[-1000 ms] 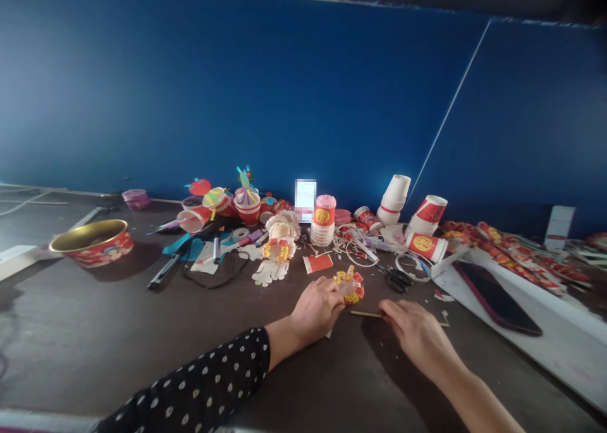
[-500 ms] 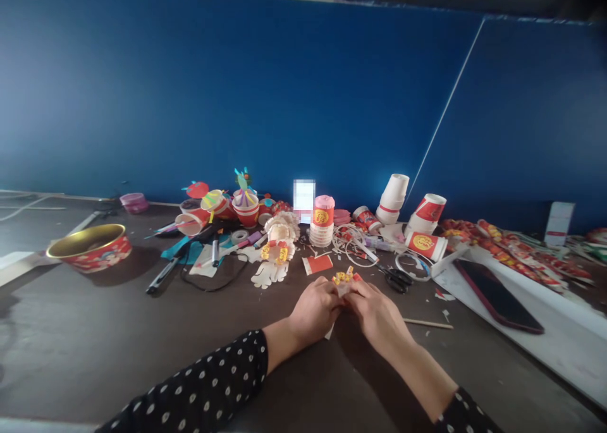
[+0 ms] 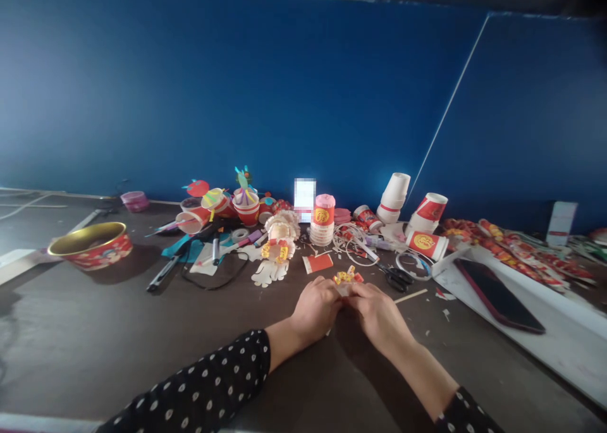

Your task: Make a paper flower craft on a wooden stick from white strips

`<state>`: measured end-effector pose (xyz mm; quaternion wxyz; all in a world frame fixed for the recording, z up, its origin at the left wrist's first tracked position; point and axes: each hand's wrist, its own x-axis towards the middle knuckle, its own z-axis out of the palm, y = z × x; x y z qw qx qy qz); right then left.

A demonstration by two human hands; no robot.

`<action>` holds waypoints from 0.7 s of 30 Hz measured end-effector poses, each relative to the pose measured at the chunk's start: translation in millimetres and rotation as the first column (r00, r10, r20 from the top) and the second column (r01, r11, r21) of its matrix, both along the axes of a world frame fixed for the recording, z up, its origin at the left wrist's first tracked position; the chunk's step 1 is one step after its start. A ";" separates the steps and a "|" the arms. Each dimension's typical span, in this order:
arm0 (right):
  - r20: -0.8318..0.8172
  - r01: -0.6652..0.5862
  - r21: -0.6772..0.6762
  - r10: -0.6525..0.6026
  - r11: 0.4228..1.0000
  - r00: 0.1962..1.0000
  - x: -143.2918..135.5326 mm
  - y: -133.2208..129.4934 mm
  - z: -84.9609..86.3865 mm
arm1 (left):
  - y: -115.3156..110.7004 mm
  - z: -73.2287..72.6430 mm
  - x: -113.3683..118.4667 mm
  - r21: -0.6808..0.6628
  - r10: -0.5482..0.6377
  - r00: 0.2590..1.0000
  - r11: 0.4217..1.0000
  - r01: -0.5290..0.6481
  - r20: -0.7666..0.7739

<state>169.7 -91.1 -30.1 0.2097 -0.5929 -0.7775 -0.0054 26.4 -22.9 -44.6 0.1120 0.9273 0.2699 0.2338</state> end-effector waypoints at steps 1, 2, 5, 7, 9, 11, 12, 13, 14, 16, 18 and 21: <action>-0.002 -0.006 0.000 0.006 1.000 1.000 -0.7 0.3 0.3 | -0.2 0.8 0.2 -0.003 0.009 1.000 1.000 -0.009 -0.009; -0.005 -0.012 0.004 0.012 1.000 1.000 -1.3 0.6 0.6 | -0.5 1.8 0.3 -0.005 0.017 1.000 1.000 -0.017 -0.020; -0.003 -0.025 0.029 0.025 0.999 1.000 -2.1 2.1 0.6 | -1.5 4.2 -0.3 -0.013 0.058 0.997 0.998 -0.059 -0.048; 0.008 -0.032 0.046 0.031 0.998 0.999 -2.0 3.2 0.1 | -1.9 4.9 -1.1 -0.017 0.082 0.995 0.996 -0.083 -0.049; 0.019 -0.038 0.057 0.037 0.998 0.999 -1.6 4.0 -0.6 | -1.9 4.5 -1.8 -0.025 0.093 0.995 0.995 -0.094 -0.033; 0.033 -0.039 0.063 0.037 0.997 0.999 -1.2 4.5 -1.3 | -1.2 3.0 -1.9 -0.040 0.086 0.996 0.995 -0.087 -0.017; 0.039 -0.038 0.067 0.035 0.997 0.999 -1.1 4.7 -1.7 | -0.6 2.0 -1.8 -0.047 0.076 0.997 0.996 -0.077 -0.013; 0.045 -0.035 0.069 0.032 0.997 0.998 -1.1 4.8 -2.1 | 0.0 1.1 -1.6 -0.050 0.062 0.998 0.997 -0.063 -0.011; 0.050 -0.032 0.072 0.028 0.997 0.998 -1.0 4.9 -2.4 | 0.7 0.3 -1.3 -0.053 0.047 0.999 0.998 -0.047 -0.009; 0.055 -0.028 0.075 0.024 0.997 0.998 -1.0 5.0 -2.9 | 1.8 -0.6 -1.1 -0.057 0.019 1.000 0.998 -0.019 0.000; 0.053 -0.030 0.075 0.026 0.997 0.998 -0.9 5.0 -3.3 | 2.6 -0.4 -1.9 -0.068 -0.005 1.000 0.998 0.006 0.009; 0.032 -0.028 0.074 0.025 0.997 0.999 -0.2 4.8 -4.2 | 3.7 1.8 -6.4 -0.108 -0.067 0.998 0.992 0.068 0.011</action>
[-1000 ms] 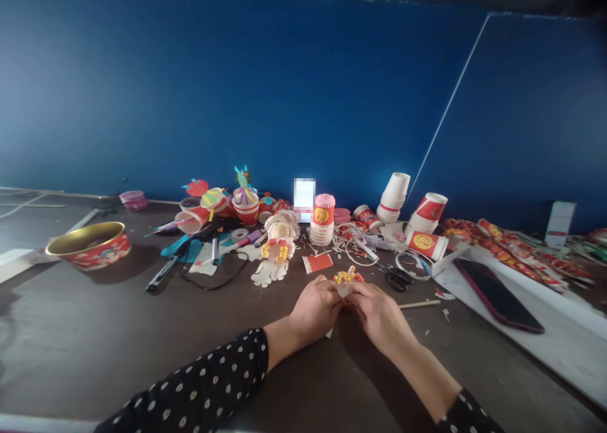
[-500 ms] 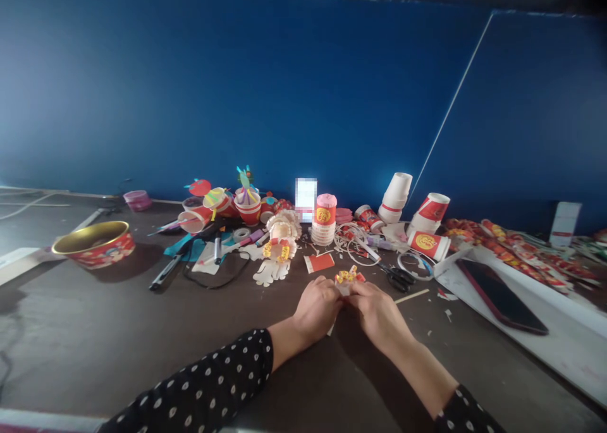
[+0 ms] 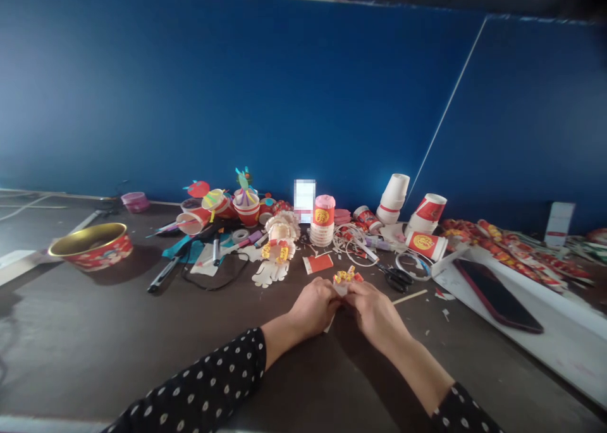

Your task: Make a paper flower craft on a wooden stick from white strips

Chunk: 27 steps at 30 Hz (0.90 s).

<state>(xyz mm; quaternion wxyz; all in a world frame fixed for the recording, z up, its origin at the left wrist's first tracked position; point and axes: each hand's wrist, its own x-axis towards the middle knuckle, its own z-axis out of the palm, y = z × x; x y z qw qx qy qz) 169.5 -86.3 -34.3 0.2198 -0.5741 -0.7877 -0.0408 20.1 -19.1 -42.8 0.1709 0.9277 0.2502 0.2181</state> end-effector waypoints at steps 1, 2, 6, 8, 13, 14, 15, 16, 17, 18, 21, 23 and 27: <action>-0.009 0.000 -0.001 0.000 1.000 1.000 0.4 0.0 -0.4 | 0.6 1.0 -2.4 -0.018 -0.023 1.000 1.000 0.023 0.006; -0.017 0.000 0.000 0.000 1.000 1.000 0.8 0.0 -0.9 | 1.4 2.1 -5.1 -0.036 -0.044 0.999 0.998 0.045 0.025; -0.042 0.002 0.011 -0.001 1.000 0.999 3.5 -0.5 -1.8 | 6.4 8.8 -17.6 -0.051 -0.097 0.991 0.993 0.102 0.091; -0.079 0.001 0.027 0.001 1.000 0.997 6.3 -2.0 -0.8 | 9.4 13.8 -23.6 -0.030 -0.181 0.980 0.982 0.184 0.082; -0.231 0.054 0.086 -0.033 0.995 0.972 24.4 -10.9 1.3 | 14.5 25.3 -34.1 0.010 -0.318 0.948 0.948 0.318 0.013; -0.234 0.087 0.080 -0.066 0.993 0.970 29.7 -13.5 1.0 | 15.2 26.5 -35.2 0.008 -0.333 0.943 0.943 0.333 -0.003; -0.226 0.114 0.084 -0.093 0.990 0.970 34.9 -16.3 0.3 | 15.9 27.2 -36.0 0.004 -0.350 0.936 0.937 0.351 -0.018; -0.211 0.129 0.082 -0.109 0.988 0.971 39.8 -19.2 -0.5 | 16.5 27.5 -36.4 0.003 -0.365 0.931 0.931 0.365 -0.030; -0.188 0.137 0.058 -0.124 0.989 0.974 43.9 -22.2 -1.3 | 17.0 27.6 -36.4 0.004 -0.379 0.925 0.925 0.379 -0.039; -0.161 0.138 0.036 -0.131 0.990 0.978 47.0 -25.2 -2.1 | 17.3 27.7 -36.3 0.007 -0.395 0.918 0.918 0.395 -0.045; -0.095 0.137 -0.024 -0.138 0.990 0.986 49.8 -32.1 -3.7 | 17.0 28.2 -35.1 0.015 -0.436 0.899 0.899 0.437 -0.043; -0.062 0.132 -0.046 -0.134 0.990 0.989 47.4 -34.5 -4.1 | 15.6 29.0 -34.5 0.015 -0.451 0.892 0.892 0.452 -0.037; -0.044 0.142 -0.057 -0.145 0.988 0.988 40.7 -35.4 -4.7 | 12.0 28.7 -33.8 0.036 -0.478 0.878 0.877 0.479 -0.039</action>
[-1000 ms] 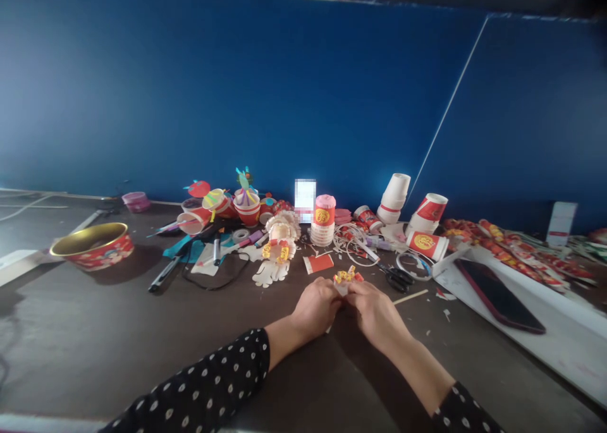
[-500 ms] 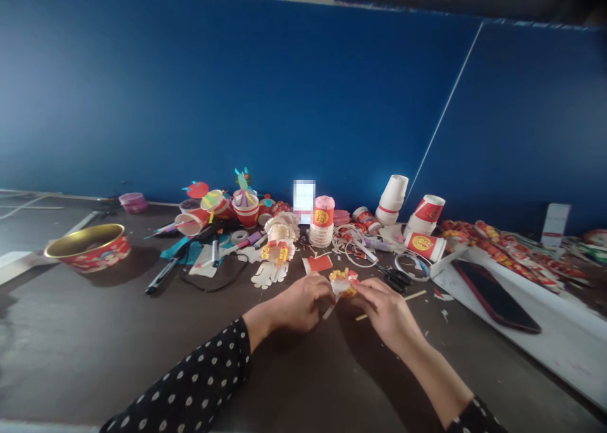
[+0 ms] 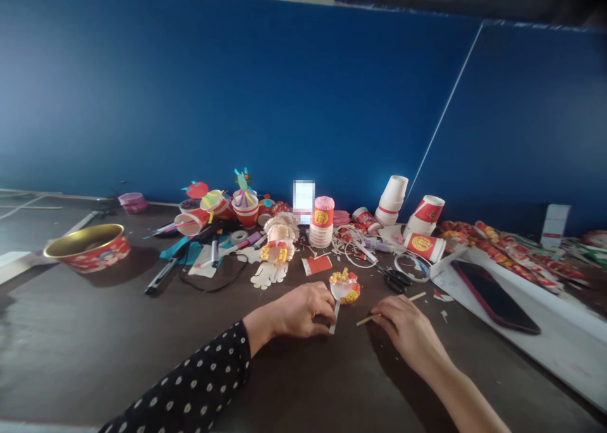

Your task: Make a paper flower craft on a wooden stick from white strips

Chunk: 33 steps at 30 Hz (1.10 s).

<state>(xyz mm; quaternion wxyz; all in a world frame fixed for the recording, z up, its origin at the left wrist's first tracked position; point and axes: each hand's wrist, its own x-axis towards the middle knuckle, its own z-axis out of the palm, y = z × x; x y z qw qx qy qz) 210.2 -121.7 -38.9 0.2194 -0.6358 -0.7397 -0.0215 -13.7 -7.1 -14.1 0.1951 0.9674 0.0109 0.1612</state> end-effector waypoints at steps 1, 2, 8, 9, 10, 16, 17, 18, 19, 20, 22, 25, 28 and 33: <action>0.003 0.005 0.001 -0.005 1.000 1.000 -1.2 0.0 -0.4 | -0.7 -0.8 0.3 0.016 0.001 1.000 1.000 -0.001 0.003; 0.009 0.009 0.005 -0.009 1.000 1.000 -2.1 0.0 -0.9 | -1.3 -1.9 0.7 0.034 0.006 1.000 0.999 -0.006 0.006; 0.049 0.018 0.048 -0.020 0.999 0.999 -7.4 -0.4 -4.6 | -5.1 -8.6 4.4 0.157 0.011 1.000 0.988 -0.011 0.005; 0.048 0.022 0.060 -0.025 0.998 0.999 -9.4 -0.4 -4.8 | -5.9 -9.6 5.0 0.179 0.023 1.000 0.984 -0.023 0.002; 0.048 0.029 0.073 -0.032 0.997 0.998 -12.0 -0.5 -4.8 | -6.7 -10.7 5.7 0.197 0.038 0.999 0.980 -0.037 -0.003; 0.033 0.051 0.079 -0.054 0.996 0.998 -30.0 1.1 -6.8 | -9.0 -21.8 11.1 0.213 0.154 0.988 0.966 -0.145 -0.027; 0.024 0.049 0.070 -0.050 0.996 0.998 -32.1 1.4 -7.6 | -9.2 -22.9 11.8 0.200 0.159 0.987 0.968 -0.150 -0.027; 0.016 0.045 0.061 -0.047 0.997 0.999 -33.6 1.7 -8.5 | -9.6 -23.3 12.2 0.185 0.162 0.986 0.971 -0.154 -0.026; 0.007 0.044 0.052 -0.044 0.998 0.999 -34.6 1.8 -9.4 | -10.3 -22.9 12.3 0.167 0.169 0.985 0.972 -0.163 -0.027; -0.002 0.043 0.045 -0.043 0.998 0.999 -35.2 1.7 -10.0 | -11.2 -21.7 12.2 0.149 0.183 0.983 0.973 -0.177 -0.028; -0.015 0.040 0.034 -0.039 0.999 0.999 -35.4 1.3 -10.7 | -13.5 -18.0 11.5 0.115 0.239 0.970 0.966 -0.233 -0.046; -0.021 0.020 0.031 -0.019 0.999 1.000 -35.6 -0.1 -10.1 | -16.7 -13.0 10.6 0.087 0.298 0.952 0.953 -0.291 -0.072; -0.032 -0.022 0.030 0.023 0.999 0.999 -36.8 -2.0 -8.0 | -17.7 -12.6 11.1 0.095 0.296 0.953 0.952 -0.289 -0.067; -0.063 -0.078 0.008 0.078 0.997 0.995 -38.8 -5.1 -5.7 | -16.8 -18.9 12.4 0.179 0.253 0.967 0.954 -0.242 -0.041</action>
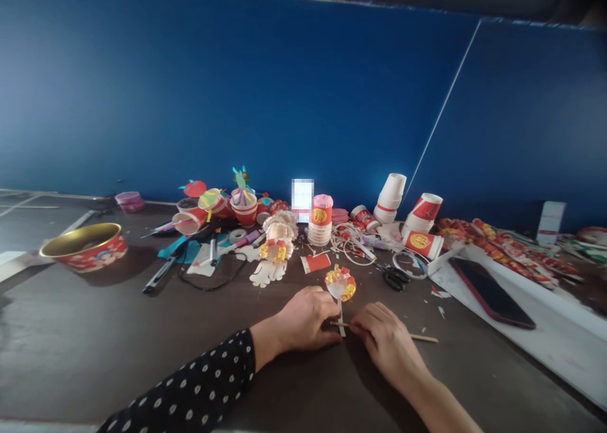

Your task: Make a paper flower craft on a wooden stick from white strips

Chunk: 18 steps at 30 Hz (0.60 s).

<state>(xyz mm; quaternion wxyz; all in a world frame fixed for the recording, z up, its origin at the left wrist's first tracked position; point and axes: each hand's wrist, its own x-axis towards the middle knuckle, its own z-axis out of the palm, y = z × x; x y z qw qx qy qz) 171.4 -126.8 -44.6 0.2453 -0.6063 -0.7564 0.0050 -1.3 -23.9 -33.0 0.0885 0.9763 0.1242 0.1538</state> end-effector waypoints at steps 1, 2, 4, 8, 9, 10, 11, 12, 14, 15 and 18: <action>-0.004 -0.009 -0.003 0.009 1.000 1.000 -0.1 -0.7 0.0 | -0.1 -1.2 0.1 0.006 0.004 1.000 1.000 -0.004 -0.005; -0.009 -0.019 -0.005 0.019 1.000 1.000 -0.1 -1.5 -0.1 | -0.4 -2.3 0.1 0.007 0.012 1.000 1.000 -0.012 -0.008; -0.023 -0.044 -0.008 0.043 0.999 0.999 -0.2 -3.1 -0.2 | -1.4 -3.6 0.1 -0.001 0.030 1.000 1.000 -0.030 -0.009; -0.050 -0.086 -0.037 0.084 0.996 0.995 -0.8 -5.7 0.8 | -3.7 -3.7 0.3 -0.012 0.050 0.999 0.999 -0.050 -0.005; -0.054 -0.090 -0.045 0.087 0.995 0.995 -0.9 -5.8 1.2 | -4.1 -3.6 0.4 -0.016 0.053 0.999 0.998 -0.053 -0.001; -0.056 -0.090 -0.052 0.087 0.995 0.995 -1.1 -5.8 1.4 | -4.5 -3.6 0.5 -0.020 0.054 0.999 0.998 -0.054 0.005; -0.058 -0.089 -0.056 0.086 0.994 0.995 -1.2 -5.5 1.5 | -4.8 -3.7 0.7 -0.026 0.049 0.999 0.998 -0.049 0.013; -0.059 -0.088 -0.059 0.085 0.994 0.995 -1.3 -5.0 1.4 | -5.1 -3.9 0.9 -0.032 0.041 0.999 0.999 -0.040 0.022; -0.056 -0.089 -0.060 0.085 0.994 0.995 -1.3 -4.0 0.8 | -5.7 -4.5 1.3 -0.046 0.018 0.999 0.999 -0.017 0.033; -0.052 -0.089 -0.058 0.086 0.994 0.995 -1.2 -3.4 0.3 | -6.0 -4.8 1.5 -0.051 0.008 0.999 0.999 -0.006 0.034; -0.040 -0.089 -0.050 0.087 0.995 0.995 -1.1 -2.3 -1.0 | -7.5 -5.0 1.6 -0.059 0.001 1.000 0.998 0.000 0.023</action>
